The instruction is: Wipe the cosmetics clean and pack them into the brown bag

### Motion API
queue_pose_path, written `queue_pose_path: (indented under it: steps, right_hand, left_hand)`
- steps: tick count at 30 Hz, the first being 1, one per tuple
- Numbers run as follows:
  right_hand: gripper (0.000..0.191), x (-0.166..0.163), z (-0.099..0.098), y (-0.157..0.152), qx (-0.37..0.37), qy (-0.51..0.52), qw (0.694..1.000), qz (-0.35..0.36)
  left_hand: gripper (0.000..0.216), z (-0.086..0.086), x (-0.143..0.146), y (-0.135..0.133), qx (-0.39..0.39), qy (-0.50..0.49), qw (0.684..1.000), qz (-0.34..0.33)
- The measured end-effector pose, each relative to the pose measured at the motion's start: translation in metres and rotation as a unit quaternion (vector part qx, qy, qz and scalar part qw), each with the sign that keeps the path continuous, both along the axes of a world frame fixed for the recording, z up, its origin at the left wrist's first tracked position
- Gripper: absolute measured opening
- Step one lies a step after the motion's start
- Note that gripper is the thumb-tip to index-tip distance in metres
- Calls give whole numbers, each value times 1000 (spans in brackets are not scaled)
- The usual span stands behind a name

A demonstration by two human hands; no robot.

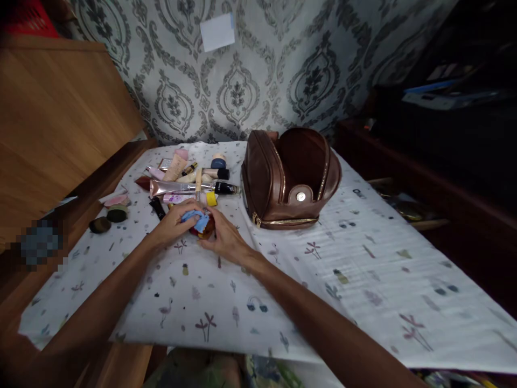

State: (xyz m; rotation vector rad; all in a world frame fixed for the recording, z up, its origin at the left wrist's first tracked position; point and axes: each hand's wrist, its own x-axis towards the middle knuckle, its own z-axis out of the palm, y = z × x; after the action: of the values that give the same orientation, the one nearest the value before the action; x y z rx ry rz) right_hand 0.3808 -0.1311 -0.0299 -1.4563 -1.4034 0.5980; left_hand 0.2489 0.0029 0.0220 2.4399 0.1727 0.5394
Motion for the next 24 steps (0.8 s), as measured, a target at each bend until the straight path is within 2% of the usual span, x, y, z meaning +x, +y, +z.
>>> queue_pose_path:
  steps: [2, 5, 9, 13, 15, 18, 21, 24]
  right_hand:
    - [77, -5, -5, -1, -14, -37, 998, -54]
    - [68, -9, -6, -3, -26, -54, 995, -84]
    - [54, -8, -3, -7, -12, -44, 997, -68]
    - [47, -5, -1, -11, 2, -25, 999, -41]
    - [48, -4, -1, -12, 19, 15, 999, -23]
    - [48, -1, 0, -11, 44, 128, 991, 22]
    - [51, 2, 3, -7, 39, 256, 965, 48]
    - [55, 5, 4, -4, 32, 344, 938, 18]
  left_hand:
    - [17, -1, 0, 1, -11, 5, 1000, 11]
    - [17, -4, 1, 2, -26, 16, 999, 39]
    - [18, -8, 2, 2, -63, 29, 994, 85]
    - [21, -10, 1, 3, -60, 54, 993, 85]
    - [24, -9, 0, 4, -54, 66, 993, 77]
    - [33, -9, 0, 4, -57, 59, 993, 85]
    - [47, -10, 1, 2, -110, 37, 987, 111]
    - [57, -12, 2, -3, -171, 20, 981, 90]
